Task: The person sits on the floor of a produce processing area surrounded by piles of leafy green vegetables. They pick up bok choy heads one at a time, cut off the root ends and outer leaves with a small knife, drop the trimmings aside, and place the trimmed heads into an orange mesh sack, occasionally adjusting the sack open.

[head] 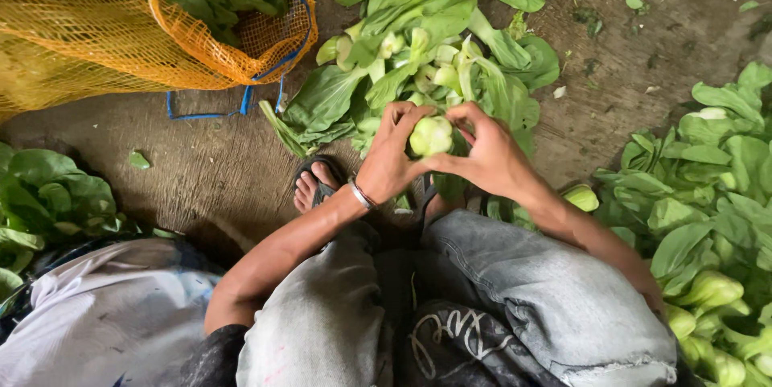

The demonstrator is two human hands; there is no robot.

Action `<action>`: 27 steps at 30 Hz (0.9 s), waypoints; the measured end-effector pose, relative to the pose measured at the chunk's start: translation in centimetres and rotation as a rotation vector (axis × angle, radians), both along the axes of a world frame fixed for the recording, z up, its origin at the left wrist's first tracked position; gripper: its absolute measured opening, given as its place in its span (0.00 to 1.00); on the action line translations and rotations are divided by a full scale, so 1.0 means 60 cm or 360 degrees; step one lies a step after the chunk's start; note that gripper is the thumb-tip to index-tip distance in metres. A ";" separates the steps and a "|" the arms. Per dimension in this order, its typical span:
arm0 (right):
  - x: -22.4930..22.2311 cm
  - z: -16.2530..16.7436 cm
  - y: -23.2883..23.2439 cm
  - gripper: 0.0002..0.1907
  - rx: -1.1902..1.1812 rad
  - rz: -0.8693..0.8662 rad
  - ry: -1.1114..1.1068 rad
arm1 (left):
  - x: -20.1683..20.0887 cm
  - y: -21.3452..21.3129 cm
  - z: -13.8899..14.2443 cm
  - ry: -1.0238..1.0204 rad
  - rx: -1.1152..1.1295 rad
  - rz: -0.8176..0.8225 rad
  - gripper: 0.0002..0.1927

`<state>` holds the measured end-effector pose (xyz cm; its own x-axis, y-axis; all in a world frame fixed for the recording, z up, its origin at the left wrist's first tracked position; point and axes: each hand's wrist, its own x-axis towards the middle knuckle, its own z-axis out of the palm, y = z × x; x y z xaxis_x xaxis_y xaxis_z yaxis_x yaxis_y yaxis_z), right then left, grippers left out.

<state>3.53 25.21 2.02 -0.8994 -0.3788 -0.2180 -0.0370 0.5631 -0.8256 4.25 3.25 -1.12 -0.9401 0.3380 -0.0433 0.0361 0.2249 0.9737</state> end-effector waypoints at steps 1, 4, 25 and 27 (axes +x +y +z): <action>0.000 -0.002 -0.006 0.33 0.0018 -0.0085 -0.0113 | 0.002 -0.001 0.001 -0.0014 0.0004 -0.0012 0.41; -0.005 -0.005 -0.004 0.35 -0.0077 -0.0302 -0.0371 | -0.002 -0.018 -0.003 0.0030 0.0052 -0.0035 0.37; -0.009 0.024 0.004 0.29 -0.0676 -0.0465 -0.0587 | -0.043 -0.031 0.015 0.0340 -0.0369 -0.0206 0.37; -0.009 0.025 -0.001 0.29 -0.0670 -0.0589 -0.0709 | -0.040 -0.028 0.013 0.0412 -0.0237 -0.0086 0.37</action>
<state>2.99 25.16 3.50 -0.8448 -0.1987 -0.4968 0.4860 0.1036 -0.8678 1.84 1.56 -0.31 -0.9073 0.3955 0.1426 0.2944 0.3557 0.8870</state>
